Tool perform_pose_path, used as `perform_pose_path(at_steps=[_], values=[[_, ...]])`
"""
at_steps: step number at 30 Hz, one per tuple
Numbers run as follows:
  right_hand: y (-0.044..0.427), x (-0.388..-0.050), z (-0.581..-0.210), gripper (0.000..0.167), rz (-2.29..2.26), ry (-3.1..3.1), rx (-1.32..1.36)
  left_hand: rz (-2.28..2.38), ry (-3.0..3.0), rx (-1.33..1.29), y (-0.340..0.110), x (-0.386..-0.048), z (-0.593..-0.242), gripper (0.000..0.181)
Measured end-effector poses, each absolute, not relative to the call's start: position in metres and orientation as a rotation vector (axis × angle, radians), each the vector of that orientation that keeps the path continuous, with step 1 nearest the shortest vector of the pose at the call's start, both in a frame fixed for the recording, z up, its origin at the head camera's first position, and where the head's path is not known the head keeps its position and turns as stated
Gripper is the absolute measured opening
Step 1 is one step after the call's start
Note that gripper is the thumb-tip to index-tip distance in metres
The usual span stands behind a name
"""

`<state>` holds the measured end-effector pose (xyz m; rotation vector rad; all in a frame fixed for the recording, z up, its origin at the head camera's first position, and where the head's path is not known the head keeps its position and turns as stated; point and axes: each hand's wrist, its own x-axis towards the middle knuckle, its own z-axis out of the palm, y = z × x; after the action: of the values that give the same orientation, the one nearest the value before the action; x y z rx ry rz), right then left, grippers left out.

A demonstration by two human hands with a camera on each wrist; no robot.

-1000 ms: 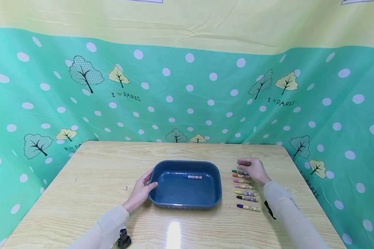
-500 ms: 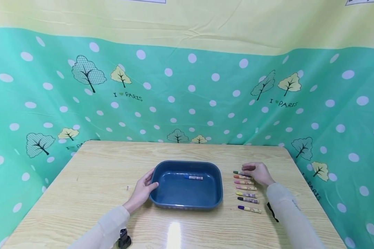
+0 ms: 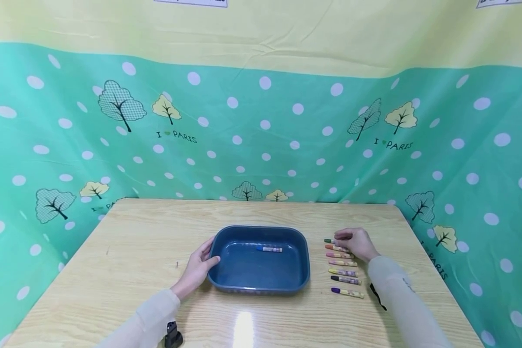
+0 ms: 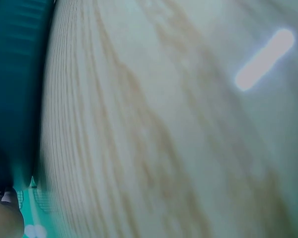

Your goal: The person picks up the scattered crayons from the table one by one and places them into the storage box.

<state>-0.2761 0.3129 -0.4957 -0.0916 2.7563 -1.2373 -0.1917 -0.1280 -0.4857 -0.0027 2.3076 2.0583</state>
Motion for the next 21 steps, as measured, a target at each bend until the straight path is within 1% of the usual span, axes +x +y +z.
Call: perform_pose_path(at_steps=[5,10,15,21], values=[[0.312,-0.278,-0.499,0.025,-1.221,2.793,-0.138,2.060,2.307,-0.011,-0.129,-0.191,-0.488,0.060],[0.309,-0.278,-0.498,0.024,-1.256,2.765,-0.100,2.050,2.315,-0.013,-0.129,-0.192,-0.490,0.059],[0.309,-0.278,-0.496,0.026,-1.240,2.780,-0.071,2.060,2.313,-0.016,-0.128,-0.194,-0.490,0.059],[0.304,-0.275,-0.487,0.036,-1.269,2.770,-0.051,2.063,2.305,-0.002,-0.129,-0.193,-0.489,0.060]])
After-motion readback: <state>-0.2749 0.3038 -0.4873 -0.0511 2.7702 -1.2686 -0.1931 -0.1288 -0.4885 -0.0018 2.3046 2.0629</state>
